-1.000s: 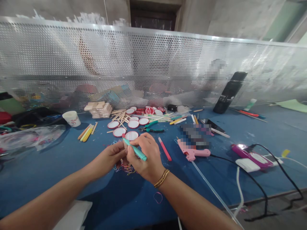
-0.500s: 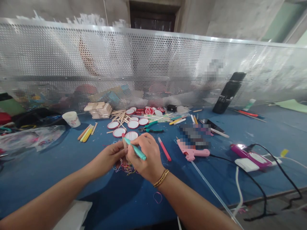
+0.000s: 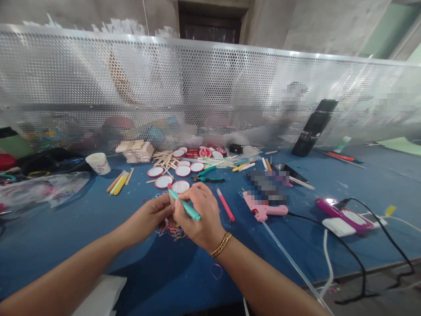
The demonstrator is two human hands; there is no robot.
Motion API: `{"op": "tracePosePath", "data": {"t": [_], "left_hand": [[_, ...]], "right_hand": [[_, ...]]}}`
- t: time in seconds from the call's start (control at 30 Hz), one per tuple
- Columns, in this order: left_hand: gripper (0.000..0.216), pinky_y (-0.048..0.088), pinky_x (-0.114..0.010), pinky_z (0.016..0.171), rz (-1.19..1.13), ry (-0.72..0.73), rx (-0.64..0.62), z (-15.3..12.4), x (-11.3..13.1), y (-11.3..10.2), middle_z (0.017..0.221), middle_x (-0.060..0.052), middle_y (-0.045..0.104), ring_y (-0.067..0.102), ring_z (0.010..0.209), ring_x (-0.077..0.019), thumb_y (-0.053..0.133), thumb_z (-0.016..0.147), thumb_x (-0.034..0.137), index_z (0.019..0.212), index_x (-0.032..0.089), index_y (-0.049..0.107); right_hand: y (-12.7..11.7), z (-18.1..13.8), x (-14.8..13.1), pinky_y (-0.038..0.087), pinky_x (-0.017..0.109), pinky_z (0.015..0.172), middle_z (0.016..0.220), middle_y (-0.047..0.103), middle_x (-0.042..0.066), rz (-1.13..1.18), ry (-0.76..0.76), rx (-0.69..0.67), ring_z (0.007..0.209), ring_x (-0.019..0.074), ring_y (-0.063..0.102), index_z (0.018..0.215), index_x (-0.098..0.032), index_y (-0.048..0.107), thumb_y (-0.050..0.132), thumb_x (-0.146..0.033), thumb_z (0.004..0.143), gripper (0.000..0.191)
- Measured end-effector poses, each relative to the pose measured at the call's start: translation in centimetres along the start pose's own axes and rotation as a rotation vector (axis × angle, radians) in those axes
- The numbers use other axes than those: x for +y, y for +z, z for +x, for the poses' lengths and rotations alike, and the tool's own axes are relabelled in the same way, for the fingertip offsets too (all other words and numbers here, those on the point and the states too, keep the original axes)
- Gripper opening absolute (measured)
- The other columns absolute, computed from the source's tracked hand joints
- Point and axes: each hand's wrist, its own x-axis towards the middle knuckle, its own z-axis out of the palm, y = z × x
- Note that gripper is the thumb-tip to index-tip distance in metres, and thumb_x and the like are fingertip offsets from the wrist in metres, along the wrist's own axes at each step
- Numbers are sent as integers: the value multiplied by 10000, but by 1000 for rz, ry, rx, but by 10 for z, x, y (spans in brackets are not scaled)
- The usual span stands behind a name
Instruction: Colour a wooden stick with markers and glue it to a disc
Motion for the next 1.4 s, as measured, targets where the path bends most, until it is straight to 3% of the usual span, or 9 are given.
{"op": "tracePosePath", "data": {"t": [0.4, 0.77, 1.0, 1.4], "left_hand": [[396, 393, -203, 443, -4, -40, 17, 0, 3, -1, 701, -16, 645, 555, 545, -105, 601, 839, 567, 816, 173, 570], [418, 396, -201, 438, -17, 7, -3, 1, -2, -1, 652, -2, 616, 529, 519, -97, 597, 839, 589, 793, 175, 576], [366, 392, -196, 442, 3, -25, 6, 1, -2, -3, 719, -20, 656, 571, 558, -106, 588, 864, 538, 818, 175, 574], [402, 381, -198, 431, -26, -2, 2, 0, 1, 0, 661, -4, 625, 523, 510, -93, 608, 839, 573, 778, 177, 573]], "right_hand": [[-1, 0, 1, 496, 386, 836, 787, 661, 24, -36, 16, 24, 800, 193, 621, 843, -219, 567, 578, -187, 866, 41], [1, -1, 1, 485, 393, 855, 758, 653, 8, -10, -3, -6, 751, 180, 614, 856, -219, 566, 562, -177, 867, 44], [-1, 0, 1, 495, 361, 780, 789, 655, 28, -44, 38, 17, 808, 196, 611, 833, -218, 567, 566, -197, 872, 44], [2, -1, -1, 494, 400, 846, 755, 655, 10, -11, 14, -1, 750, 186, 617, 844, -227, 568, 548, -197, 873, 47]]}}
